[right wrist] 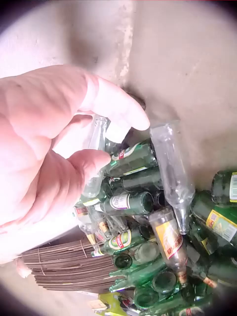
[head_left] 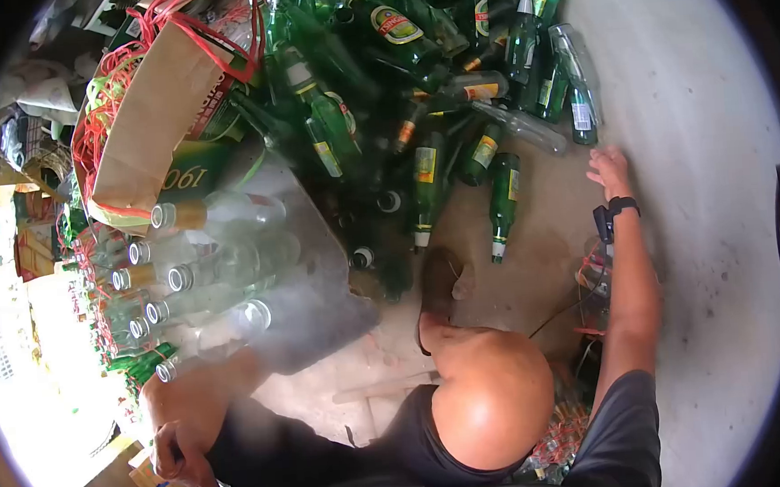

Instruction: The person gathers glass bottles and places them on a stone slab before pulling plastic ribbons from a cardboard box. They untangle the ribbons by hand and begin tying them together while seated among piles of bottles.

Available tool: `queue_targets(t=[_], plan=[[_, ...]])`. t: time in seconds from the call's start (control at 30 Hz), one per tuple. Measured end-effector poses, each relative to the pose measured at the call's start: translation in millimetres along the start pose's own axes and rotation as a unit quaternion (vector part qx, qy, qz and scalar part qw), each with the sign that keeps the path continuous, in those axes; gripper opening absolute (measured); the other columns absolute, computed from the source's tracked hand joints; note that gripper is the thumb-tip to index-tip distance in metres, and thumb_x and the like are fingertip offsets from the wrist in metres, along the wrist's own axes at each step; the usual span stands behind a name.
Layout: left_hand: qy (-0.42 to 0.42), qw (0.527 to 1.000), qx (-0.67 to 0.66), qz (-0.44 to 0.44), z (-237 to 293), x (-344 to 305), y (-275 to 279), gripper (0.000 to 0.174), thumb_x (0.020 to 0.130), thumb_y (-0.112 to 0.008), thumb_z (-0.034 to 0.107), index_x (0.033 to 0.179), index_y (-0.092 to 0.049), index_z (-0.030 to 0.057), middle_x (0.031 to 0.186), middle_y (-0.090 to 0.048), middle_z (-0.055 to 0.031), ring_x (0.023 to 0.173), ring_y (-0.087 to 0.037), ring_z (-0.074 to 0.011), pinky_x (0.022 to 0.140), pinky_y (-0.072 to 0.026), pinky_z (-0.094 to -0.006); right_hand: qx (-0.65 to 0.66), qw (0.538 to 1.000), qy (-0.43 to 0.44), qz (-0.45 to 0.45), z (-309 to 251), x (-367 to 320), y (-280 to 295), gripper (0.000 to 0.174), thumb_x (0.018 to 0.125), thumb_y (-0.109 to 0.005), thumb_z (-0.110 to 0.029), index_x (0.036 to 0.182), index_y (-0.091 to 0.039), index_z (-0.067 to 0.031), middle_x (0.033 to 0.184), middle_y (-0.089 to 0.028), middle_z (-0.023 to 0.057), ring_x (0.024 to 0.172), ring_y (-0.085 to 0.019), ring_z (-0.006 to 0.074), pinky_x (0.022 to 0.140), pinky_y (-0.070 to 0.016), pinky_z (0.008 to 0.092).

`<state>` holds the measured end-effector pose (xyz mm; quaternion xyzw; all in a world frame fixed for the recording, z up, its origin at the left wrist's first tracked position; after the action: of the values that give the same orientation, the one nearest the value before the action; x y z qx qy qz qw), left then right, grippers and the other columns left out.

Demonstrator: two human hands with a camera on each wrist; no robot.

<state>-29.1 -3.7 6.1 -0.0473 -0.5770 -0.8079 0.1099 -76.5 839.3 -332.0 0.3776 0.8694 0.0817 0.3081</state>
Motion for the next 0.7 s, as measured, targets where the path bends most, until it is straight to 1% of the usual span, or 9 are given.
queue_targets(t=[0.07, 0.17, 0.3, 0.37, 0.43, 0.47, 0.53, 0.63, 0.7], plan=[[-0.027, 0.999, 0.0, 0.021, -7, -4, 5, 0.007, 0.092, -0.063, 0.0, 0.093, -0.069, -0.0038, 0.08, -0.068, -0.0081, 0.065, -0.058, -0.0129, 0.06, -0.047, -0.0261, -0.028, 0.999, -0.004, 0.021, -9, -7, 2, 0.081, 0.092, -0.071, -0.02, 0.157, -0.026, 0.0015, 0.137, -0.055, 0.0191, 0.122, -0.059, 0.0323, 0.092, -0.0574, 0.0496], [-0.088, 0.993, 0.039, 0.07, 4, 8, -14, 0.007, 0.092, -0.063, -0.001, 0.092, -0.069, -0.0045, 0.079, -0.067, -0.0075, 0.065, -0.057, -0.0122, 0.059, -0.0462, -0.0266, -0.034, 0.999, 0.012, -0.001, -20, 12, -10, 0.079, 0.093, -0.07, -0.018, 0.156, -0.027, 0.0035, 0.138, -0.054, 0.0198, 0.122, -0.058, 0.0322, 0.094, -0.0566, 0.0502], [-0.064, 0.995, 0.028, 0.072, 7, 7, -16, 0.006, 0.088, -0.064, -0.006, 0.09, -0.068, -0.0021, 0.075, -0.065, -0.0055, 0.062, -0.057, -0.0118, 0.058, -0.0452, -0.0259, -0.05, 0.999, 0.011, 0.005, -24, 26, -15, 0.08, 0.093, -0.069, -0.019, 0.156, -0.025, 0.0038, 0.139, -0.053, 0.0202, 0.125, -0.056, 0.033, 0.095, -0.0555, 0.051], [-0.005, 0.999, 0.008, 0.051, 2, 8, -12, 0.003, 0.088, -0.066, -0.003, 0.088, -0.069, -0.002, 0.074, -0.065, -0.0045, 0.062, -0.057, -0.0119, 0.058, -0.0453, -0.0263, -0.038, 0.998, 0.029, 0.038, -23, 36, -19, 0.055, 0.089, -0.072, -0.012, 0.136, -0.046, 0.0028, 0.119, -0.059, 0.0141, 0.104, -0.063, 0.0253, 0.085, -0.0614, 0.0487], [-0.045, 0.997, 0.028, 0.063, 15, 14, -15, 0.002, 0.088, -0.067, -0.001, 0.087, -0.069, -0.0014, 0.074, -0.065, -0.0043, 0.062, -0.057, -0.0119, 0.057, -0.0451, -0.0263, -0.02, 0.997, 0.038, 0.056, -19, 44, -19, 0.051, 0.089, -0.071, -0.012, 0.132, -0.049, 0.003, 0.116, -0.059, 0.013, 0.103, -0.062, 0.0245, 0.089, -0.0599, 0.0502], [-0.083, 0.993, 0.045, 0.075, 23, 17, -16, 0.002, 0.088, -0.068, 0.0, 0.087, -0.07, -0.0008, 0.074, -0.066, -0.0041, 0.062, -0.057, -0.0119, 0.057, -0.0449, -0.0262, 0.03, 0.998, 0.04, 0.03, -19, 47, -18, 0.049, 0.089, -0.071, -0.012, 0.13, -0.049, 0.0031, 0.116, -0.059, 0.013, 0.104, -0.061, 0.025, 0.091, -0.0587, 0.0507], [-0.074, 0.992, 0.058, 0.078, 25, 17, -16, 0.003, 0.087, -0.069, 0.002, 0.086, -0.07, -0.0002, 0.074, -0.066, -0.0041, 0.062, -0.058, -0.0121, 0.057, -0.045, -0.0265, 0.094, 0.995, 0.034, -0.018, -20, 60, -16, 0.045, 0.089, -0.072, -0.012, 0.125, -0.05, 0.0034, 0.119, -0.058, 0.013, 0.107, -0.061, 0.0265, 0.099, -0.0549, 0.0519], [-0.053, 0.994, 0.072, 0.065, 26, 18, -13, 0.004, 0.087, -0.07, 0.003, 0.084, -0.07, 0.0007, 0.074, -0.068, -0.0045, 0.063, -0.058, -0.0123, 0.058, -0.0453, -0.0271, 0.181, 0.981, 0.036, -0.061, -11, 84, -13, 0.052, 0.089, -0.073, -0.013, 0.131, -0.047, 0.0052, 0.132, -0.055, 0.0175, 0.127, -0.053, 0.0332, 0.107, -0.0489, 0.0531], [-0.039, 0.995, 0.077, 0.051, 26, 17, -13, 0.004, 0.086, -0.07, 0.004, 0.083, -0.071, 0.001, 0.075, -0.069, -0.0049, 0.063, -0.059, -0.0124, 0.058, -0.0455, -0.0274, 0.176, 0.983, 0.026, -0.053, -6, 90, -16, 0.056, 0.09, -0.072, -0.013, 0.134, -0.043, 0.0065, 0.136, -0.052, 0.019, 0.133, -0.049, 0.035, 0.108, -0.048, 0.0534]])
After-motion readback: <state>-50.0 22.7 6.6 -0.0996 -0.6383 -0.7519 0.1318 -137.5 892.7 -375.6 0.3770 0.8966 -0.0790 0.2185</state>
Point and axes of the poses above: each hand's wrist, its own x-axis towards the middle knuckle, its own y-axis out of the back of the hand, z = x × y, the point moved 3 cm from there along x, towards the middle knuckle
